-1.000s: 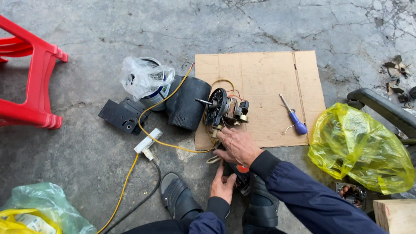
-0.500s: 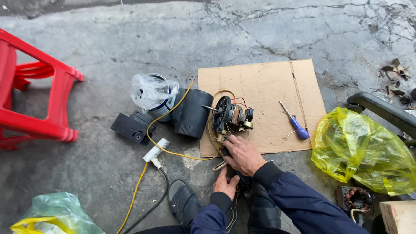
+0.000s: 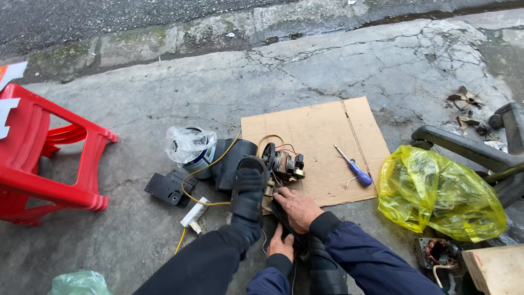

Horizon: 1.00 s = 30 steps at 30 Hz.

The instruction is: The person sits on the ground and works on a disassembled electrical motor, using a screwdriver to adjust components on a black plastic part. They then move to a nearby table to select a small metal piece from a container of parts before returning to the motor to continue the repair.

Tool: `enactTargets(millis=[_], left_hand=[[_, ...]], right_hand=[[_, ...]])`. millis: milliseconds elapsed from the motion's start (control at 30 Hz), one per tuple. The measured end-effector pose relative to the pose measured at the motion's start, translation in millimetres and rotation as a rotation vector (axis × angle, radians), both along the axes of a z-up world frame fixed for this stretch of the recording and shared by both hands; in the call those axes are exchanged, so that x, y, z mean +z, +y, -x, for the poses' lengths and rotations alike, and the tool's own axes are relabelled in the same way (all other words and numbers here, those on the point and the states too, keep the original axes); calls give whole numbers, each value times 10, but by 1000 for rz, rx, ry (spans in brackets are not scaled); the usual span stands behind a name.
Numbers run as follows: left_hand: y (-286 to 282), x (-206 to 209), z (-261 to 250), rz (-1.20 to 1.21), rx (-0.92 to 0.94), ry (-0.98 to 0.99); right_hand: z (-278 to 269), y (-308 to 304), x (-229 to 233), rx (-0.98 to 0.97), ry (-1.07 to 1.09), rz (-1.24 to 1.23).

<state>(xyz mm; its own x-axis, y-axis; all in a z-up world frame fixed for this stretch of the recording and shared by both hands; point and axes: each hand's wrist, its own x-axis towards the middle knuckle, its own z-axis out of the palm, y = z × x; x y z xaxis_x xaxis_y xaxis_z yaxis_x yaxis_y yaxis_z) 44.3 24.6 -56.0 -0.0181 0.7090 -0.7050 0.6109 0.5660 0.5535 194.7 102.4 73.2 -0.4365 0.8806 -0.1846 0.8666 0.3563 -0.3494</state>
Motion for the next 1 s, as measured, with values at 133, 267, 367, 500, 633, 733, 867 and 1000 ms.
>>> enactTargets(millis=[133,267,367,500,633,733,867,1000], left_hand=[[-29,79,108,-19,53,-112],[7,92,221,-104,56,-323],[21,118,287,-67,77,-441],[114,104,295,-147,107,-514],[144,269,277,-142,62,-382],[208,372,260,-124,-3,-261],[168,383,213,32,208,-539],[157,388,178,95,301,-688]], right_hand=[[-28,160,-158,34,54,-40],[-66,438,-299,93,68,-66],[-35,520,-372,259,4,-216],[31,546,-304,162,42,-144],[62,506,-318,36,102,-96],[64,518,-273,20,116,-103],[59,485,-269,60,96,-133],[38,498,-338,114,69,-227]])
